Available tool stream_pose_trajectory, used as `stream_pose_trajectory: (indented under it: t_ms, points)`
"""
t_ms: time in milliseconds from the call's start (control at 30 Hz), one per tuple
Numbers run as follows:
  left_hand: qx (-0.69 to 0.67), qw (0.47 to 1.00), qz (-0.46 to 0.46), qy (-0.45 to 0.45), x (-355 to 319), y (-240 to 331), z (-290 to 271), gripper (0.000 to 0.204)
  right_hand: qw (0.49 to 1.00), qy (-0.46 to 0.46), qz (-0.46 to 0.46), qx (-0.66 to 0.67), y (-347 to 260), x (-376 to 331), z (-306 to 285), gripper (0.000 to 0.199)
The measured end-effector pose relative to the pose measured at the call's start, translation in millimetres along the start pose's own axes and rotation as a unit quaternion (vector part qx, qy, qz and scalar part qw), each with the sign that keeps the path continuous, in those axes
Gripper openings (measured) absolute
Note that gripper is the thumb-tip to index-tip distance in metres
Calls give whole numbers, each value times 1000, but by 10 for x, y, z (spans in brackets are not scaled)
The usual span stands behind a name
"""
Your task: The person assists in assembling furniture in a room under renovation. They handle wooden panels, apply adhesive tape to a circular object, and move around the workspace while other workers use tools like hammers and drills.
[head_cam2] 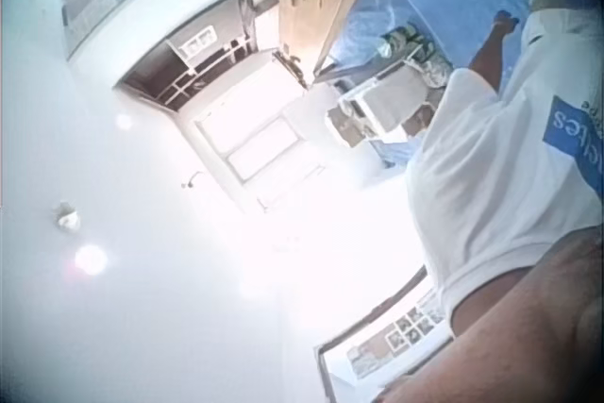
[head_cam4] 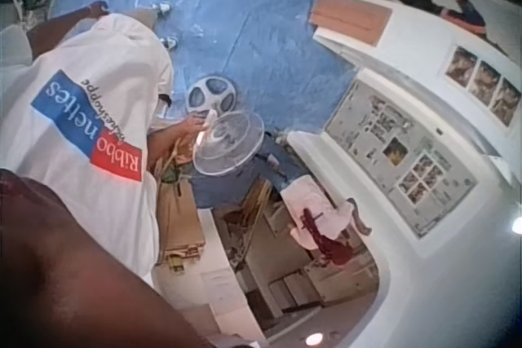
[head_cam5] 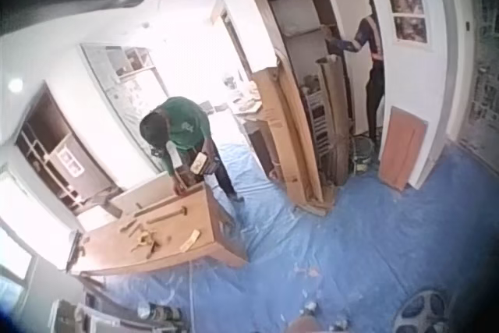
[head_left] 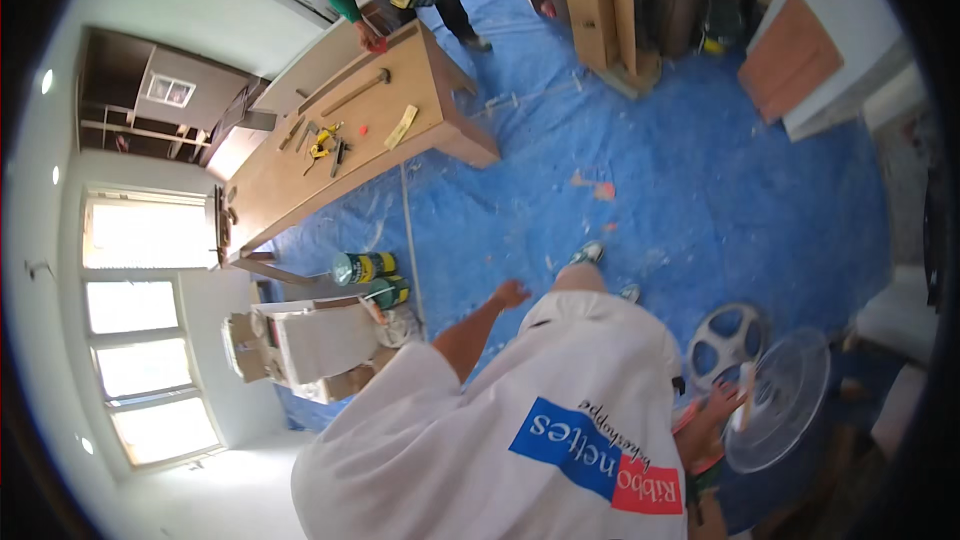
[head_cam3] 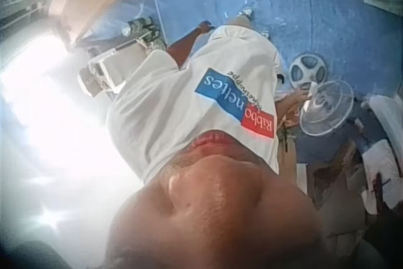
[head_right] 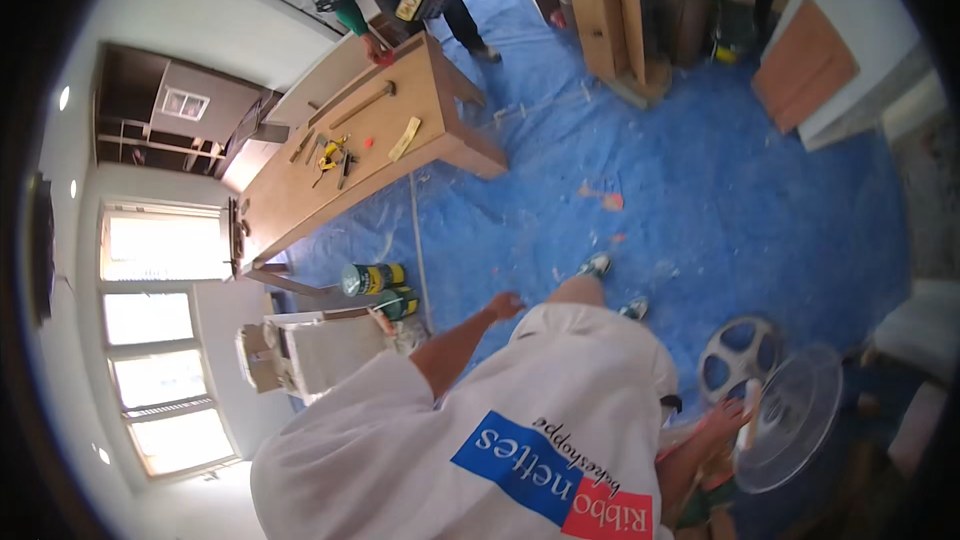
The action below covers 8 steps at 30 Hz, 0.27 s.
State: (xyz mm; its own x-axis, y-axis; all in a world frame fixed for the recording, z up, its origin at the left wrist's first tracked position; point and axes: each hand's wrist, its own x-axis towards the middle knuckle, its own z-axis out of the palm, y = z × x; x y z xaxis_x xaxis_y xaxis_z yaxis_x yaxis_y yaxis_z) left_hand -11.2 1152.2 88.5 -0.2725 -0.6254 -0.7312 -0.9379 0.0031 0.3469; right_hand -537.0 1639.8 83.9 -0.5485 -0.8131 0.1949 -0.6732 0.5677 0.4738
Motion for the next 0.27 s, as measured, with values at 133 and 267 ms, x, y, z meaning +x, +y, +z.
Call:
stream_pose_trajectory:
  t_ms: [133,267]
  points:
    - [77,990,118,-25,-301,-289,951,47,993,73,44,81,-123,161,-38,28]
    - [-18,996,69,-48,-624,-272,1181,39,957,108,165,211,-396,85,118,36]
